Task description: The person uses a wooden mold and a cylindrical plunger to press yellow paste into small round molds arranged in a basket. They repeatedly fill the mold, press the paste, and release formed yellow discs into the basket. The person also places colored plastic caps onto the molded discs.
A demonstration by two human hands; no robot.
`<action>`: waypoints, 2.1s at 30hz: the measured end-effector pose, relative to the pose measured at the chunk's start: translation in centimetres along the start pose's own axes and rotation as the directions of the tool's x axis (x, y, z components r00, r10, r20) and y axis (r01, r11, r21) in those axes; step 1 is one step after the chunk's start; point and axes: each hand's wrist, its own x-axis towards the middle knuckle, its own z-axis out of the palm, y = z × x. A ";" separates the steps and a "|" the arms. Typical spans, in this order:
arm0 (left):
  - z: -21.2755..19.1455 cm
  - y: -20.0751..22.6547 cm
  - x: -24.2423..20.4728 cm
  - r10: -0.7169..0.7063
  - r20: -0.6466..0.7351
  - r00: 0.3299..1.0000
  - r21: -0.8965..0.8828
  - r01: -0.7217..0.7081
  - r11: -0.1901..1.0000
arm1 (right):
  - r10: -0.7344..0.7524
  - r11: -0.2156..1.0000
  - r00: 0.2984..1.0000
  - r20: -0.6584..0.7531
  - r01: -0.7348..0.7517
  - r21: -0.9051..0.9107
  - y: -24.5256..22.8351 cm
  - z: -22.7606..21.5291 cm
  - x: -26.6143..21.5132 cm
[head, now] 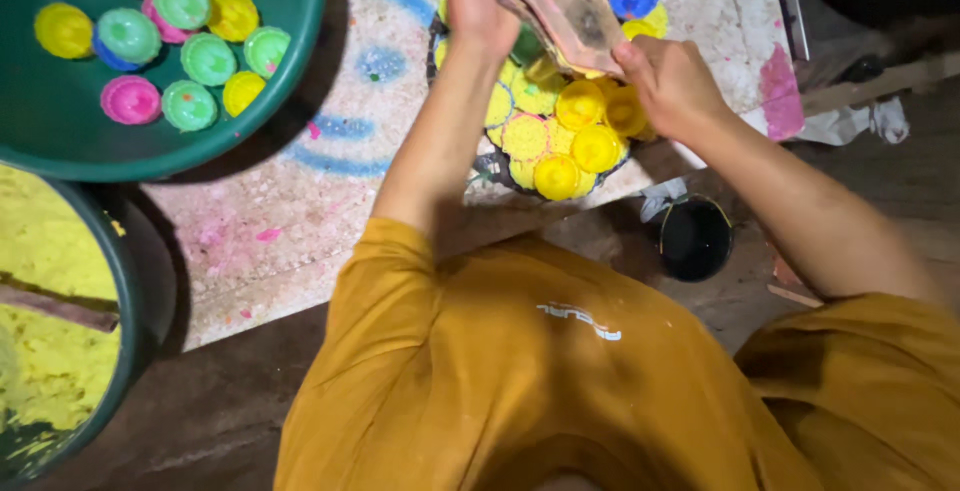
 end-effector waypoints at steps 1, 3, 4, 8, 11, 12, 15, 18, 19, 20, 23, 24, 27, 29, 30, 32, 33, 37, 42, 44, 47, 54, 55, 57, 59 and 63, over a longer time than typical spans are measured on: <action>-0.4 0.8 -1.0 -0.086 -0.078 0.993 0.178 0.099 0.979 | 0.008 0.996 1.000 0.013 -0.009 0.090 0.3 0.2 -0.1; -1.1 1.9 -4.0 -0.225 -0.172 0.959 0.544 0.283 0.790 | 0.025 0.985 1.000 0.008 -0.026 0.170 1.1 0.4 -0.6; -1.2 2.2 -5.7 -0.299 -0.185 0.936 0.717 0.337 0.610 | 0.035 0.977 0.999 0.006 -0.035 0.209 1.5 0.3 -1.0; -0.3 2.2 -8.4 -0.487 -0.392 0.781 0.698 0.597 0.396 | 0.005 0.966 0.999 -0.042 0.006 0.257 2.6 0.3 -2.2; 1.1 1.6 -8.6 -0.502 -0.475 0.722 0.687 0.661 0.301 | -0.025 0.950 0.995 -0.098 0.054 0.308 3.3 0.7 -2.5; 1.6 1.5 -8.7 -0.497 -0.454 0.739 0.689 0.645 0.331 | -0.027 0.949 0.993 -0.115 0.062 0.310 3.6 0.9 -2.6; 2.9 1.4 -9.5 -0.497 -0.397 0.771 0.747 0.586 0.313 | 0.019 0.938 0.987 -0.158 0.037 0.346 4.6 1.3 -3.2; 3.7 2.2 -10.8 -0.435 -0.312 0.845 0.876 0.433 0.213 | 0.126 0.914 0.976 -0.178 -0.045 0.403 5.4 1.8 -3.8; 3.9 2.6 -11.1 -0.377 -0.244 0.894 0.938 0.316 0.141 | 0.167 0.903 0.969 -0.183 -0.076 0.423 5.5 2.0 -4.0; 4.1 3.1 -11.5 -0.308 -0.143 0.941 0.986 0.162 0.037 | 0.170 0.881 0.969 -0.181 -0.067 0.468 5.7 2.1 -4.2; 4.6 4.5 -13.0 -0.267 0.333 0.904 0.805 -0.420 -0.418 | 0.170 0.811 0.972 -0.164 -0.043 0.583 5.6 2.7 -5.2; 4.8 4.7 -13.6 -0.293 0.286 0.912 0.762 -0.402 -0.508 | 0.162 0.792 0.974 -0.160 -0.031 0.609 5.5 2.8 -5.6; 5.5 5.4 -14.9 -0.321 0.188 0.928 0.639 -0.364 -0.678 | 0.167 0.722 0.974 -0.155 -0.014 0.691 5.4 3.4 -6.7; 6.1 5.4 -15.4 -0.302 0.196 0.933 0.627 -0.356 -0.693 | 0.167 0.659 0.973 -0.160 0.010 0.752 5.5 3.8 -7.3; 6.4 5.4 -15.5 -0.285 0.241 0.928 0.615 -0.373 -0.695 | 0.162 0.620 0.973 -0.167 0.032 0.784 5.6 4.0 -7.5; 6.9 5.0 -15.6 -0.253 0.330 0.909 0.588 -0.408 -0.698 | 0.161 0.559 0.971 -0.179 0.060 0.827 5.9 4.5 -7.9; 7.1 4.8 -15.6 -0.269 0.342 0.900 0.570 -0.426 -0.703 | 0.165 0.540 0.969 -0.182 0.066 0.839 6.1 4.8 -8.1; 7.3 3.4 -15.4 -0.288 0.376 0.881 0.511 -0.456 -0.728 | 0.153 0.475 0.971 -0.181 0.088 0.876 7.0 5.9 -8.6; 6.5 2.1 -14.9 -0.268 0.387 0.882 0.516 -0.448 -0.730 | 0.207 0.434 0.964 -0.166 0.062 0.899 7.8 6.4 -9.4; 6.1 1.9 -14.8 -0.272 0.290 0.918 0.578 -0.394 -0.714 | 0.207 0.425 0.966 -0.158 0.056 0.903 8.1 6.3 -9.8; 5.8 2.1 -14.5 -0.154 0.348 0.925 0.610 -0.348 -0.712 | 0.188 0.413 0.968 -0.168 0.078 0.907 8.5 6.3 -10.1; 7.1 3.4 -14.6 -0.244 0.346 0.906 0.538 -0.404 -0.740 | 0.250 0.380 0.957 -0.148 0.044 0.924 9.1 6.7 -10.6; 7.8 3.7 -14.8 -0.229 0.323 0.918 0.575 -0.383 -0.723 | 0.259 0.381 0.954 -0.148 0.040 0.924 8.9 6.7 -10.6; 9.6 4.1 -15.4 -0.210 0.354 0.911 0.610 -0.395 -0.686 | 0.146 0.347 0.977 -0.156 0.096 0.933 8.0 6.4 -10.5; 12.5 4.8 -16.1 -0.194 0.467 0.863 0.597 -0.469 -0.651 | 0.075 0.428 0.987 -0.145 0.100 0.898 6.4 5.4 -10.2; 20.2 6.7 -19.2 -0.406 0.391 0.826 0.638 -0.561 -0.527 | -0.167 0.842 0.986 0.012 0.136 0.522 0.3 0.7 -10.3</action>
